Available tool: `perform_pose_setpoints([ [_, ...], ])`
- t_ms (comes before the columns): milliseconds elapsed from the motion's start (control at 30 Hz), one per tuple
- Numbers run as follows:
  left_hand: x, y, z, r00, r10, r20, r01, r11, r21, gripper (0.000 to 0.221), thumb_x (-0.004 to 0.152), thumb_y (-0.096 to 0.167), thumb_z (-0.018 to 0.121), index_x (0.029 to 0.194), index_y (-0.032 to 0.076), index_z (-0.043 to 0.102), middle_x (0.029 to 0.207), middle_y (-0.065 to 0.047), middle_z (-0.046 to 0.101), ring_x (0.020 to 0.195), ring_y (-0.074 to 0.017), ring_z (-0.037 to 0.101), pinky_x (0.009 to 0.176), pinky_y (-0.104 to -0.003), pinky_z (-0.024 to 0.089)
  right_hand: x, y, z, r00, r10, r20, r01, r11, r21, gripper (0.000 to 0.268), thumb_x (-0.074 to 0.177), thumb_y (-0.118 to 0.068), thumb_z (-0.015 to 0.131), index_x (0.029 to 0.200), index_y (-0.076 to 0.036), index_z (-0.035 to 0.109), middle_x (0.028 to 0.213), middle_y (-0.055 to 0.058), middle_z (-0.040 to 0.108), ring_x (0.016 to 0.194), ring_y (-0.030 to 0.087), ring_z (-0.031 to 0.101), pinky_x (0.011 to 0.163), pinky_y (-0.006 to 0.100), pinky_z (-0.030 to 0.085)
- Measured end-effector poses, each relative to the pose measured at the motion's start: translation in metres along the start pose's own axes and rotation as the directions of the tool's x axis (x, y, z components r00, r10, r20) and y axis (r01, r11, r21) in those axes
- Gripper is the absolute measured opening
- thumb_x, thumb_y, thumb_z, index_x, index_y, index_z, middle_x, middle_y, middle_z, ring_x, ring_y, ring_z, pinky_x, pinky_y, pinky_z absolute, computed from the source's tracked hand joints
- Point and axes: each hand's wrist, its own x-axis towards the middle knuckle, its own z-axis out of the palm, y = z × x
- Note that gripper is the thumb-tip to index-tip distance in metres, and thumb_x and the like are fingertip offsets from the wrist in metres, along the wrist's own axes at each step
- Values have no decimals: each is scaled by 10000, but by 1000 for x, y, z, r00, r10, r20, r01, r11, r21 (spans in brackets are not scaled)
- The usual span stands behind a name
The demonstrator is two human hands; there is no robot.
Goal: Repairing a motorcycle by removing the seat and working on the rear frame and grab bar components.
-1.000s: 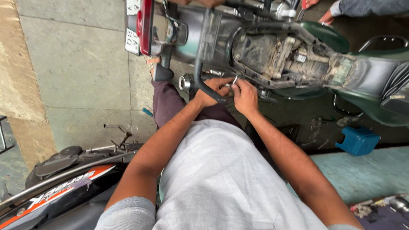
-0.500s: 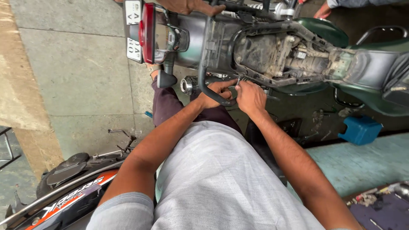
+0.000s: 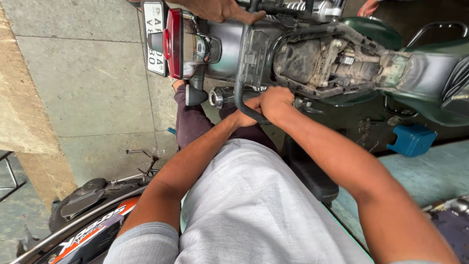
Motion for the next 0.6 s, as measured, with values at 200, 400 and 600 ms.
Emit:
perform_pose_setpoints([
  [200, -5, 33, 13, 993, -114, -24, 111, 989, -94, 330, 1043, 148, 511, 1338, 22, 587, 1136, -64, 710, 1041, -155, 665, 937, -339, 548, -31, 31, -3, 992, -100, -71, 98, 995, -23, 289, 878, -286, 756, 1086, -86, 777, 1150, 160, 731, 1081, 353, 707, 870, 461, 588],
  [400, 17, 11, 27, 967, -188, -174, 162, 975, -153, 360, 1058, 210, 476, 1287, -15, 638, 1030, -83, 733, 903, -139, 679, 814, -309, 565, -50, 44, -10, 984, -130, -118, 145, 980, 134, 267, 921, -242, 642, 1060, -50, 764, 1108, 212, 734, 1046, 408, 704, 882, 535, 558],
  [600, 20, 8, 26, 947, -297, -122, 193, 831, -522, 367, 1092, 279, 566, 1057, -54, 716, 768, -50, 645, 616, -82, 543, 532, -257, 448, -79, 64, -8, 981, -90, -173, 142, 937, 319, 268, 978, -271, 606, 1051, -71, 769, 1063, 220, 739, 1031, 429, 692, 901, 554, 530],
])
